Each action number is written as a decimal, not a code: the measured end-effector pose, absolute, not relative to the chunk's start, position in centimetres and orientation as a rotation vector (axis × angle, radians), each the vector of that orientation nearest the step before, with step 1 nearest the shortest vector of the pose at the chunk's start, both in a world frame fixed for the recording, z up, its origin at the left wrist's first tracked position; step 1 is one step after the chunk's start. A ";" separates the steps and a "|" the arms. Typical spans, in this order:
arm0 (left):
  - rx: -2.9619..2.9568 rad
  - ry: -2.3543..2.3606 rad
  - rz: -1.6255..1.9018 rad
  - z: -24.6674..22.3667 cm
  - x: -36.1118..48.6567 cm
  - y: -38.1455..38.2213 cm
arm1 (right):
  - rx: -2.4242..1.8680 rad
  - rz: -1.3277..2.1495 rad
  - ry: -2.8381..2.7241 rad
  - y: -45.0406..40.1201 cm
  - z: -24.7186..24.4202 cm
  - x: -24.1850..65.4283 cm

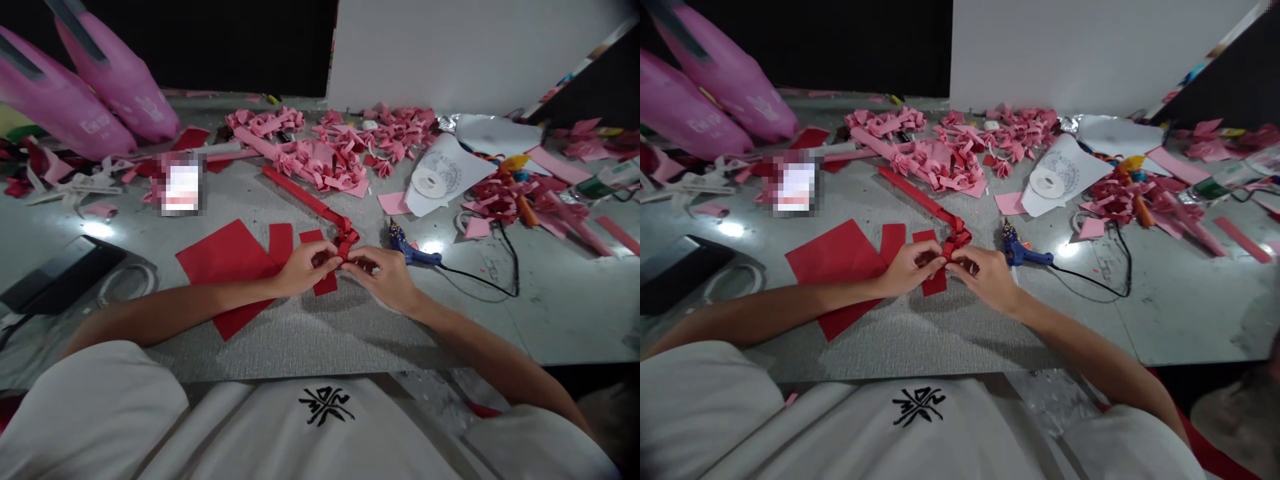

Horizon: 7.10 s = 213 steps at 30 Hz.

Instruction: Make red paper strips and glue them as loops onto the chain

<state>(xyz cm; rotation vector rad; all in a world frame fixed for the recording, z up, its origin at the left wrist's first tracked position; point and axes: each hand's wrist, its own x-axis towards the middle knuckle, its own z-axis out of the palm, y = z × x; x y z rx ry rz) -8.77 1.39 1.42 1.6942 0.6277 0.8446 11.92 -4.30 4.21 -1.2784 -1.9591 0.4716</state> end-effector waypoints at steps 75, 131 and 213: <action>1.399 0.694 0.861 0.9 -9.1 2.0 | -1.344 0.605 -1.590 -4.4 1.5 10.8; 1.707 0.833 0.884 1.3 -9.3 2.5 | -1.320 0.815 -1.448 -4.0 0.7 10.7; 1.192 0.419 0.249 2.2 -9.4 3.2 | -1.018 0.483 -2.184 -3.2 2.9 13.9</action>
